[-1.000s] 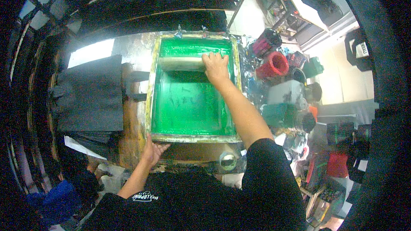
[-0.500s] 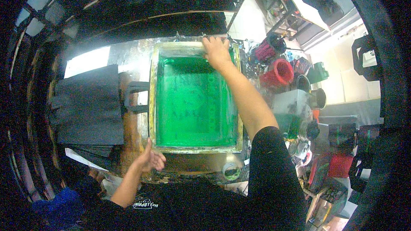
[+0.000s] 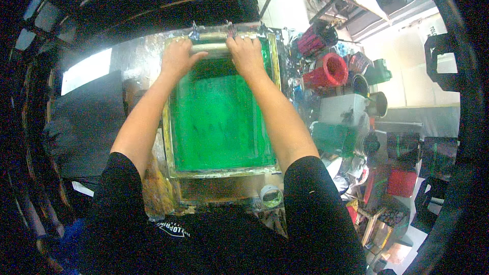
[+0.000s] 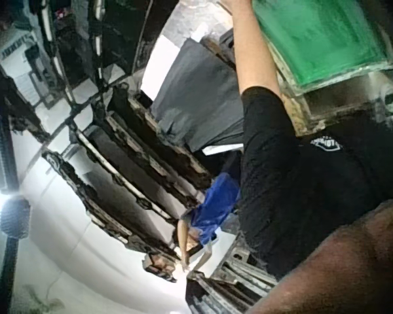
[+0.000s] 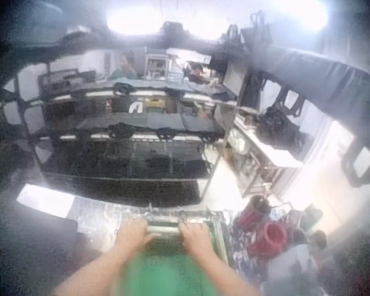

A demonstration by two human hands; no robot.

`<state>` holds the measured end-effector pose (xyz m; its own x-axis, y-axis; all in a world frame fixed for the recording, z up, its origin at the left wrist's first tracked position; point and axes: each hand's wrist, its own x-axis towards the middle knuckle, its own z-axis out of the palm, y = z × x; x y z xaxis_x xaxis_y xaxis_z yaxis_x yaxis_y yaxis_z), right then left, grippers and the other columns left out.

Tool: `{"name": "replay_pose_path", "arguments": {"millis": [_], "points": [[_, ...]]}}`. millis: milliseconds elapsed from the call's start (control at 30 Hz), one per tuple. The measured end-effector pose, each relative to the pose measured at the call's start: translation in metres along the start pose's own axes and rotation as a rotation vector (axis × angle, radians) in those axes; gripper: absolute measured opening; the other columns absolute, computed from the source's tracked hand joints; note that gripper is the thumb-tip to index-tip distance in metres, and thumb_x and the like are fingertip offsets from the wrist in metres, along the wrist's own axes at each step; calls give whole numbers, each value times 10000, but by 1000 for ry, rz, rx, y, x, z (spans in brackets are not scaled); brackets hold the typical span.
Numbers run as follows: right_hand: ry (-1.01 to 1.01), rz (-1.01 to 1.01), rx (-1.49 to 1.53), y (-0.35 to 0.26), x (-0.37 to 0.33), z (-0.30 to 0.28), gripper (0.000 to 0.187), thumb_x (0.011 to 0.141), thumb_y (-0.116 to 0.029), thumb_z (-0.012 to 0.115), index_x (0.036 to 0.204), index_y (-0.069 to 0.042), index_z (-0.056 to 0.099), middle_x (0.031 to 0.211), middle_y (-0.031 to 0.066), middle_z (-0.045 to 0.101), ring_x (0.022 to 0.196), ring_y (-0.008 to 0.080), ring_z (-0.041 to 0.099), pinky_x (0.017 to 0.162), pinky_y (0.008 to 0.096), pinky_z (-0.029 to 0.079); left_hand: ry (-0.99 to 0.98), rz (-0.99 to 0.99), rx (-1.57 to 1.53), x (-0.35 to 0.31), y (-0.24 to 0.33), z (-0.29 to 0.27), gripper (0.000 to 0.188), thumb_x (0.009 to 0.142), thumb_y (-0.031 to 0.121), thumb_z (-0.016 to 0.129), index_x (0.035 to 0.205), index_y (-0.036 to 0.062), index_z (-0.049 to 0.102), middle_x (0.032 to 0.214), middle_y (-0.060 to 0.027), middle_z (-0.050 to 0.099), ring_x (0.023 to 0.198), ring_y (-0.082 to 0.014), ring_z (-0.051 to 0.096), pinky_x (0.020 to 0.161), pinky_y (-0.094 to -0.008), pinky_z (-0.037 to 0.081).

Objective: The person performs screen printing on black tote bags using a squeegee and green ink. They repeatedly pull the squeegee across a screen to transfer a logo onto the bags, then lift the screen and move the printed bag aside.

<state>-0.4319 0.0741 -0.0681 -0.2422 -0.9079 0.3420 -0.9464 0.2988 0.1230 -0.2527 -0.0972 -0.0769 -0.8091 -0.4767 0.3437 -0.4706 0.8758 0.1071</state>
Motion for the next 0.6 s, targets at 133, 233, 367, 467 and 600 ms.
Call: {"name": "replay_pose_path", "arguments": {"millis": [133, 233, 367, 467, 600], "points": [[-17, 16, -41, 0, -13, 6, 472, 765, -210, 832, 1171, -174, 594, 1031, 18, 645, 1016, 232, 635, 841, 453, 440, 38, 32, -37, -5, 4, 0, 614, 881, 650, 711, 912, 39, 658, 962, -159, 697, 964, -362, 687, 826, -494, 558], [-44, 20, -50, -9, -29, 0, 362, 856, -197, 727, 1200, -179, 614, 1039, 12, 649, 1006, 229, 627, 847, 461, 436, 51, 47, 25, -26, 13, -7, 593, 865, 656, 716, 886, 66, 658, 890, -110, 673, 896, -309, 678, 772, -446, 557], [-69, -1, -48, -20, -57, -11, 324, 919, -176, 639, 1242, -176, 618, 1044, 19, 648, 1001, 231, 620, 850, 461, 431, 77, 43, 9, -59, 23, -15, 575, 849, 652, 732, 857, 81, 658, 851, -90, 661, 829, -288, 666, 710, -409, 554], [-86, -15, -50, -32, -86, -26, 321, 932, -171, 617, 1252, -179, 623, 1047, 26, 650, 1001, 232, 623, 854, 458, 434, 110, 78, 11, -89, 35, -27, 573, 836, 648, 747, 814, 86, 634, 814, -85, 636, 787, -284, 654, 671, -396, 547], [-148, -5, -31, -54, -125, -51, 313, 929, -174, 616, 1242, -182, 630, 1028, 25, 647, 984, 223, 626, 833, 446, 437, 89, 91, 17, -134, 51, -44, 559, 821, 639, 765, 799, 99, 621, 798, -73, 611, 770, -273, 636, 666, -396, 534]]}}
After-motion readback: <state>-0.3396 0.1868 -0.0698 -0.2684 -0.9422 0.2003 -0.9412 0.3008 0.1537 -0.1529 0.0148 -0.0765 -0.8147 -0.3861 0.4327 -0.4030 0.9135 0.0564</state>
